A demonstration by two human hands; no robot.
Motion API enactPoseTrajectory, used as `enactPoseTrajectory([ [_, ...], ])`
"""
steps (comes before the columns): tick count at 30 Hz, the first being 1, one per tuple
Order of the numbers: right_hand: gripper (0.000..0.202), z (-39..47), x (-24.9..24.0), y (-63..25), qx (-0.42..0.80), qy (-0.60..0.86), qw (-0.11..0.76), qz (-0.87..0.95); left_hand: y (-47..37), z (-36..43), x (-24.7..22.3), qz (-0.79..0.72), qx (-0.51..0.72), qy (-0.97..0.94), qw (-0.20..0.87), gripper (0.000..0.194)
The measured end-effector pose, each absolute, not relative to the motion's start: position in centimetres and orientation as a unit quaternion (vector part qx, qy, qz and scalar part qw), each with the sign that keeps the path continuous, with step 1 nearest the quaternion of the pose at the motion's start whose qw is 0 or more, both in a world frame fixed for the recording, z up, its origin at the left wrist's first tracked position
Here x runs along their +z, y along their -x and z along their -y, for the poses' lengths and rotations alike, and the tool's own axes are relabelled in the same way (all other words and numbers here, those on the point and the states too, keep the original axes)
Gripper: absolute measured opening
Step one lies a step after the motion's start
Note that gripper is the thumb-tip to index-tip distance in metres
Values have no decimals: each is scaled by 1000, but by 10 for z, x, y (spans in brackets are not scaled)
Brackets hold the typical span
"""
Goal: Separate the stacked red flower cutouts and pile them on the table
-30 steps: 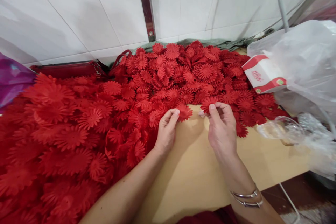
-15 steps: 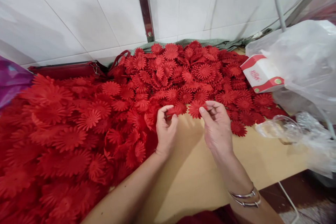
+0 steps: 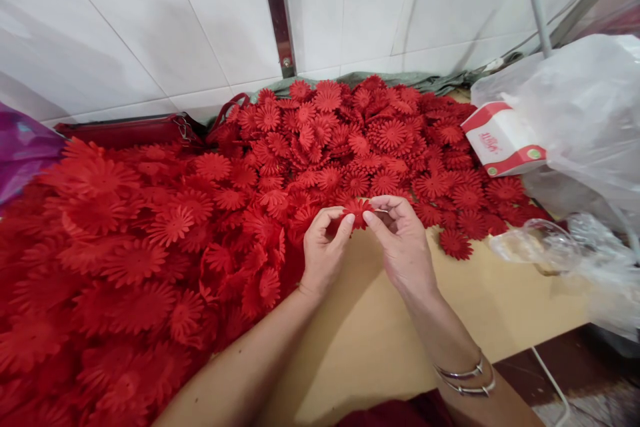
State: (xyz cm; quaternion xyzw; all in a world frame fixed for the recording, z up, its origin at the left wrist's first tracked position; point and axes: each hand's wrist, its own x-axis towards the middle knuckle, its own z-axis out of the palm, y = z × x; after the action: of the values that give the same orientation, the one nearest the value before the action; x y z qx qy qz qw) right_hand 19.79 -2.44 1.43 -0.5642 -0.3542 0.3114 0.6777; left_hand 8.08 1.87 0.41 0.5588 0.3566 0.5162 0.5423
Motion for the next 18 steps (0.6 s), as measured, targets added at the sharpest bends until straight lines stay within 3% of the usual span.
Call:
enactPoseTrajectory([
  [11, 14, 27, 23, -193, 225, 606, 584, 491, -80, -20, 10, -357, 521, -471, 616, 29],
  [18, 11, 27, 18, -198, 228, 610, 601, 464, -83, -19, 12, -313, 495, -479, 653, 22],
])
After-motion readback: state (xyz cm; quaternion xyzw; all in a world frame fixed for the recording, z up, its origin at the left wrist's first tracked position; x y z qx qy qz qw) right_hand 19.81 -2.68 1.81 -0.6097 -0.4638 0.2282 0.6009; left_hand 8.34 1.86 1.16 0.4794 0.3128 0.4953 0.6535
